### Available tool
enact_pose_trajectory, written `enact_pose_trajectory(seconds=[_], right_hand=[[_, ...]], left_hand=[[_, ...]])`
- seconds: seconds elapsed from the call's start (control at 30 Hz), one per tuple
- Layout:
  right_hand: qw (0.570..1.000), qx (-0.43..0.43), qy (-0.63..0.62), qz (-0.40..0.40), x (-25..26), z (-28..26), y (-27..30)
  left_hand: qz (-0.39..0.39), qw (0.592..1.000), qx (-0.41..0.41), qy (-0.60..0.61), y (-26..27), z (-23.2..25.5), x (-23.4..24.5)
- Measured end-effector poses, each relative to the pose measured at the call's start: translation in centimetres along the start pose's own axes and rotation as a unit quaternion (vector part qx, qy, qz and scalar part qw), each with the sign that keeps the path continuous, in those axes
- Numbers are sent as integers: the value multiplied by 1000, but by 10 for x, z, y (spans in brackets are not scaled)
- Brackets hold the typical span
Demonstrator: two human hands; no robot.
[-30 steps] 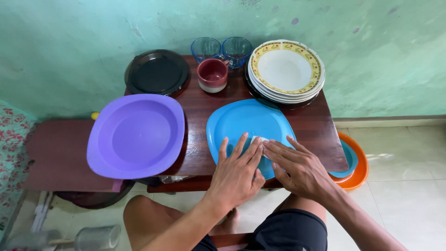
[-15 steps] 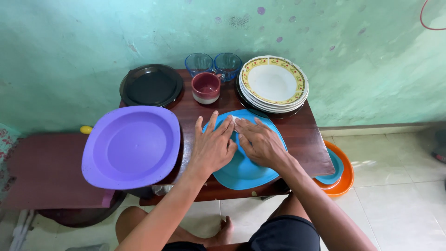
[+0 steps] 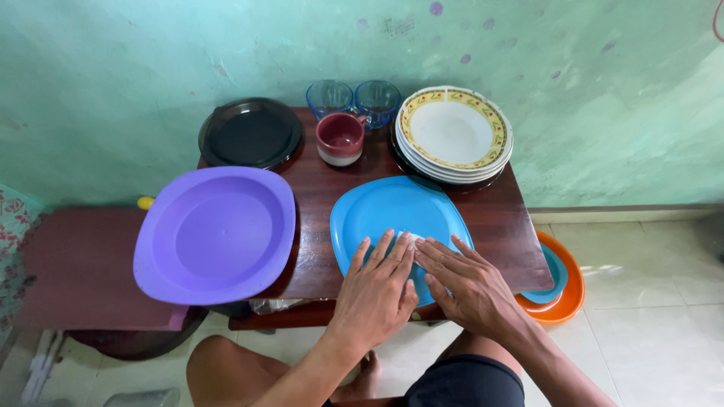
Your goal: The recorder is wiping individual plastic plates with a small white cloth and placing them on a table.
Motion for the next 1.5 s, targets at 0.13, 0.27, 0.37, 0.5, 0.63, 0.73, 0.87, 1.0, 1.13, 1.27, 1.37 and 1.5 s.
enact_pose_trajectory(seconds=[0.13, 0.27, 0.37, 0.5, 0.63, 0.73, 0.87, 1.0, 1.13, 1.27, 1.37, 1.5], right_hand=[[998, -62, -7, 27, 0, 24, -15], [993, -106, -23, 42, -9, 36, -41], [992, -120, -28, 37, -25, 39, -58], [995, -86, -49, 33, -37, 29, -75], [995, -69, -73, 22, -37, 3, -71], [998, -32, -54, -3, -25, -19, -51], [999, -7, -46, -10, -6, -31, -17], [999, -44, 19, 11, -1, -11, 11], [995, -94, 26, 28, -1, 9, 6], [987, -153, 5, 42, -12, 33, -17], [986, -162, 3, 37, -19, 37, -44], [987, -158, -14, 20, -31, 30, -73]], left_hand=[[0, 1000, -18, 2, -37, -13, -16], [-10, 999, -8, -48, -65, -38, -18], [2, 998, -1, -66, -67, -56, -9], [15, 998, 28, -58, -50, -71, 5], [33, 997, 38, -53, -16, -65, 20], [15, 997, 47, -59, 7, -49, 24], [17, 999, 17, -22, 22, -23, 14], [8, 1000, -19, 11, 5, -3, -7], [8, 999, -29, 11, -32, -5, -23], [-3, 1000, -16, -14, -63, -25, -31], [2, 999, -1, -42, -73, -44, -26], [44, 996, 16, -75, -69, -68, -13]])
Point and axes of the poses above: each hand's wrist, its own y-axis away from the middle knuckle, its own x-axis out of the back of the hand, z = x × y, the point moved 5 cm from there along -y, towards the middle knuckle, and after that the axes turned 1 degree about y, right-handed, at the moved point
